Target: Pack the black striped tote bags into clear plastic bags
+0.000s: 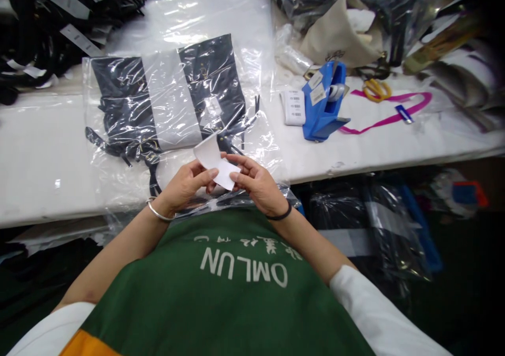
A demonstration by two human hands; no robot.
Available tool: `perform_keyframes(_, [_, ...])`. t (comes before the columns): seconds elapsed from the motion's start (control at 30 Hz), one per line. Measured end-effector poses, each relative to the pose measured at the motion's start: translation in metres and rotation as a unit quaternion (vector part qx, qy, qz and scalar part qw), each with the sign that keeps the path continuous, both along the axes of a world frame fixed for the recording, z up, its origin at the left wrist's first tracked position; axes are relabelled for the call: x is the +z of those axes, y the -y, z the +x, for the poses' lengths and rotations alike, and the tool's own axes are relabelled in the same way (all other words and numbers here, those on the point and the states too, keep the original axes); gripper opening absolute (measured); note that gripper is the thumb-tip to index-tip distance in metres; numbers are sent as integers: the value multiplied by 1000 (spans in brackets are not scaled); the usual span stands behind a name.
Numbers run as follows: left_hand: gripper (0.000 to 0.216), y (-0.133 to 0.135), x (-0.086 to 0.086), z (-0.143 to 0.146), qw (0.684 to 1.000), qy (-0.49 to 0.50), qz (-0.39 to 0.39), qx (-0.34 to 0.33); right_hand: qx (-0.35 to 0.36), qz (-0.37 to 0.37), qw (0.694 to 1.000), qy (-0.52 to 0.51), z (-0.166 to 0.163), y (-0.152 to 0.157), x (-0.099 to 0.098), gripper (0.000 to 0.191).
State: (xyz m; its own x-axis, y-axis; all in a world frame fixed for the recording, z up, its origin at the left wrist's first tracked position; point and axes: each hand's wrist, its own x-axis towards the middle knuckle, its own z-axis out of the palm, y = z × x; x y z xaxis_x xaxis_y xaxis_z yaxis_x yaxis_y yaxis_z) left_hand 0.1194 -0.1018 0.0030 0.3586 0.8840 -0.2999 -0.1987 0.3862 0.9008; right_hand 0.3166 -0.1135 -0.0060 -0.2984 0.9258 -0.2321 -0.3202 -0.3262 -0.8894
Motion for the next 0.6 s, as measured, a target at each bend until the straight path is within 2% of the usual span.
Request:
perform_keyframes(0.1, [30, -3, 2, -4, 996, -62, 1, 59, -7, 4, 1000, 10, 2, 1, 1, 46])
perform_keyframes(0.2, [34, -5, 8, -4, 993, -73, -46, 80, -4, -12, 1000, -6, 1, 2, 1, 50])
perform_keyframes(0.3, [45, -4, 13, -1, 993, -60, -89, 51, -3, -28, 999, -27, 0, 2, 1, 52])
perform_keyframes(0.43, [55, -1, 11, 0, 991, -59, -122, 14, 8, -21, 998, -64, 0, 3, 6, 49])
perform_keyframes(0.53, [60, 0, 7, 0, 987, -58, -151, -21, 23, 11, 997, -70, 2, 4, 9, 52])
perform_keyframes(0.6, [59, 1, 6, 1, 984, -53, -167, -46, 14, 47, 998, -37, 4, 3, 7, 44])
